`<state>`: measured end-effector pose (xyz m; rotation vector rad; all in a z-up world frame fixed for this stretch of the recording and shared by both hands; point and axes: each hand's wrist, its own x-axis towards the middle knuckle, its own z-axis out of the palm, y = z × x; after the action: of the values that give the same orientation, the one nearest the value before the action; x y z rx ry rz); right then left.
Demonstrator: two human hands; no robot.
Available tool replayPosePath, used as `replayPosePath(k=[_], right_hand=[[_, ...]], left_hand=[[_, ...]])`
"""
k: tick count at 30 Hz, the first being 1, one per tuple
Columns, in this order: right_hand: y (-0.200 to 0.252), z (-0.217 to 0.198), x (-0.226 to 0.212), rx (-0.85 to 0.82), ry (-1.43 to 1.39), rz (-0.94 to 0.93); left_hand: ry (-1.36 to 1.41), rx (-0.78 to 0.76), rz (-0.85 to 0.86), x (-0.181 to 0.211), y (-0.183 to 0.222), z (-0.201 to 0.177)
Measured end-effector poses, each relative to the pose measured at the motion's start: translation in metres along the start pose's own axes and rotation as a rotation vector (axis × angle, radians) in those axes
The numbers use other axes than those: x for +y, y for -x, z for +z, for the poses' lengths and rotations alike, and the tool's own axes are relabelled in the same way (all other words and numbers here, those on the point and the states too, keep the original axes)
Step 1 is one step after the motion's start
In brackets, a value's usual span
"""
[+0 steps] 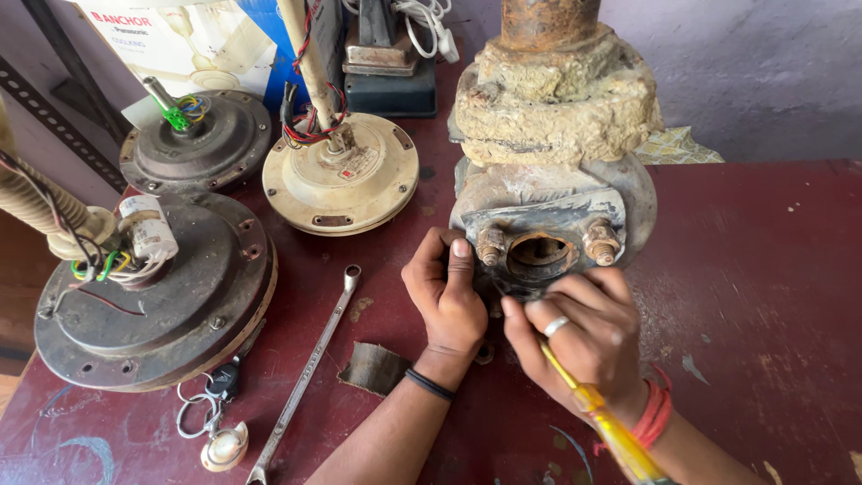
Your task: The person uses a screwdriver to scrape and clean the interior of a cylindrical metal component on a workbench. They repeatedly insert the tool into the opening, rotate it, and remove debris. Other electrical components and tools are visible nearby.
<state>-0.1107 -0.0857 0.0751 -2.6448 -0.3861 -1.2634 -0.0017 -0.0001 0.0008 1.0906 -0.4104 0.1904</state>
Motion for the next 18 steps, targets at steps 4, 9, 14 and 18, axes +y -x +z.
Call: replayPosePath(k=[4,9,14,18], right_hand=[[0.002,-0.003,0.002,0.005,0.000,0.003],[0.000,0.007,0.000,0.045,0.004,-0.038],[0.011,0.002,0.003,-0.018,0.053,0.040],[0.010,-0.001,0.005,-0.065,0.090,0.060]], left_hand=[[0.002,0.003,0.004,0.000,0.001,-0.001],[-0.037,0.010,0.033,0.003,-0.001,0.000],[-0.046,0.019,0.033,0.005,0.000,-0.001],[-0.090,0.022,0.043,0.009,-0.003,0.001]])
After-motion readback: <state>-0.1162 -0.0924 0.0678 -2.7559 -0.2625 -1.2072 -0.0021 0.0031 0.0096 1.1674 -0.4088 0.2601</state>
